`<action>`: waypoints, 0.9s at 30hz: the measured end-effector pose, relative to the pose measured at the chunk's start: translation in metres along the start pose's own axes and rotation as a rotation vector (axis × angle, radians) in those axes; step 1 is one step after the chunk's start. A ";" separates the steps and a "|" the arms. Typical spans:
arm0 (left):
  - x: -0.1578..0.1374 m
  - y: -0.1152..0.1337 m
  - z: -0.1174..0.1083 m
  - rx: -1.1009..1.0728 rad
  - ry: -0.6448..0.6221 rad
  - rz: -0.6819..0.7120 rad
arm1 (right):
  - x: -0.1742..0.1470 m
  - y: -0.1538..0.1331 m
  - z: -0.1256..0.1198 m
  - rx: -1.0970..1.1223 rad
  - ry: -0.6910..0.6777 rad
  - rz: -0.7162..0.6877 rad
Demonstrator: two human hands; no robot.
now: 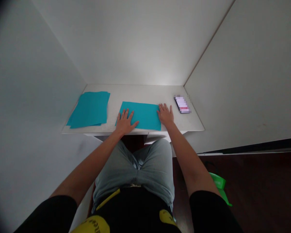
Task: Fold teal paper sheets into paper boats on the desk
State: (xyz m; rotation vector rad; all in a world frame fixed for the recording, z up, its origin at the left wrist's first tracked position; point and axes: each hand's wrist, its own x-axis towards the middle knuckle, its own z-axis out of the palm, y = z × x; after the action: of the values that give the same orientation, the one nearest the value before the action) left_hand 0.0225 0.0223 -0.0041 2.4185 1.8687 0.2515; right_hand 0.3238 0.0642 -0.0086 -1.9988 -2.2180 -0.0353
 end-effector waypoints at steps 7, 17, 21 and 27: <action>-0.001 0.001 -0.003 -0.008 -0.010 0.004 | -0.030 -0.015 -0.008 0.160 0.098 -0.050; -0.008 0.002 -0.011 -0.002 0.016 0.176 | -0.042 0.004 0.003 0.315 0.110 0.034; -0.031 0.004 -0.016 -0.025 -0.065 0.366 | -0.044 0.006 0.003 0.486 0.268 0.132; -0.054 -0.001 -0.037 -0.088 -0.144 0.373 | -0.045 0.011 0.006 0.696 0.403 0.264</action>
State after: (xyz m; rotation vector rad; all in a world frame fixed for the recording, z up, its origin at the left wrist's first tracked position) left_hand 0.0016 -0.0314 0.0278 2.6278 1.3122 0.1696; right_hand 0.3382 0.0218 -0.0208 -1.6738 -1.4352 0.2947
